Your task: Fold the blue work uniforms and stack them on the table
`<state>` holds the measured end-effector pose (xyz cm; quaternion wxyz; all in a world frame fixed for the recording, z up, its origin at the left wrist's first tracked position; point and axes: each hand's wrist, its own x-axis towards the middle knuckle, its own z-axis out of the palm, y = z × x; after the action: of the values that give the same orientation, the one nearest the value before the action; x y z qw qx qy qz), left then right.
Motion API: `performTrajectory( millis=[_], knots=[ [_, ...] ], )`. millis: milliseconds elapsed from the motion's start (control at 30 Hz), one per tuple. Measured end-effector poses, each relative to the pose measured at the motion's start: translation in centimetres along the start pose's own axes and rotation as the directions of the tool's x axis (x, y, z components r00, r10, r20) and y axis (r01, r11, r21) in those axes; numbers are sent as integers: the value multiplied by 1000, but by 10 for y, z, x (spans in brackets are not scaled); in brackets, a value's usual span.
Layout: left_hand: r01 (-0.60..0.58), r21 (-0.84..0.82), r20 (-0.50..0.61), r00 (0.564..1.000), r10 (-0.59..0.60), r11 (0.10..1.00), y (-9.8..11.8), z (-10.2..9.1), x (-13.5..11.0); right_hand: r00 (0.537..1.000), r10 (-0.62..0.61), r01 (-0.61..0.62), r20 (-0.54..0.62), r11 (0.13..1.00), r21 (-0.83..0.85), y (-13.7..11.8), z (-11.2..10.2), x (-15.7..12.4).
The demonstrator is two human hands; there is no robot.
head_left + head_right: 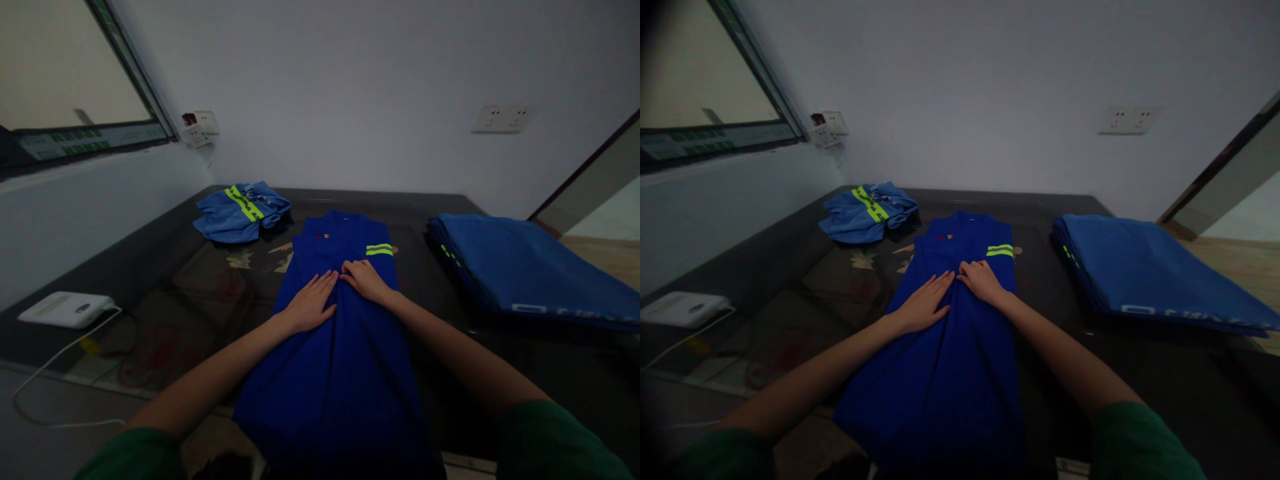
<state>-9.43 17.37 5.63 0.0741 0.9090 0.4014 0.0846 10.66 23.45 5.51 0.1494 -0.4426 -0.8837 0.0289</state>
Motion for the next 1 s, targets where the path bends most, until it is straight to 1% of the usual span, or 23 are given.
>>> performTrajectory(
  millis=[67,133,200,267,333,400,467,533,633,733,800,867,900,933,967,1000],
  knots=[
    [-1,-23,-30,1000,0,1000,0,0,-1,1000,7,-8,-15,1000,-29,-1,4,-1],
    [2,-58,-89,996,-7,998,1,-2,-3,1000,9,-10,-22,999,-50,-2,6,-3],
    [-4,-95,-160,987,-11,995,2,-3,-3,1000,8,-9,-30,999,-52,-2,5,-4],
    [-33,-109,-192,981,12,994,4,-3,-3,999,3,-5,-39,999,-36,-3,4,-5],
    [-70,-85,-165,985,55,994,8,-3,-3,999,-6,5,-39,1000,-30,-3,3,-5],
    [-93,-45,-108,990,88,995,11,-2,-2,999,-33,31,-33,998,-51,-1,3,-5],
    [-90,-14,-59,994,89,996,14,-1,-2,997,-74,71,-37,994,-83,5,3,-3],
    [-80,0,-31,996,80,997,16,-1,-3,993,-97,91,-59,991,-96,17,4,0],
    [-82,-13,-26,996,82,997,16,0,-5,992,-61,56,-106,997,-53,42,3,6],
    [-83,-79,-47,996,79,993,13,-1,-5,983,27,-13,-184,997,77,67,-2,10],
    [-70,-161,-87,995,56,984,10,-4,-2,953,139,-89,-271,978,189,78,-7,10],
    [-34,-249,-165,986,-8,968,4,-9,8,920,224,-139,-321,954,267,83,-13,7],
    [-6,-279,-206,977,-54,960,2,-11,15,919,231,-142,-319,950,279,83,-15,4],
    [27,-293,-234,967,-99,956,0,-13,24,930,213,-129,-301,953,274,83,-16,1],
    [64,-288,-243,960,-137,955,-2,-14,34,945,180,-108,-272,960,259,81,-17,-2],
    [100,-270,-228,959,-165,958,-3,-15,45,959,147,-88,-241,967,241,80,-16,-4]
  ],
)
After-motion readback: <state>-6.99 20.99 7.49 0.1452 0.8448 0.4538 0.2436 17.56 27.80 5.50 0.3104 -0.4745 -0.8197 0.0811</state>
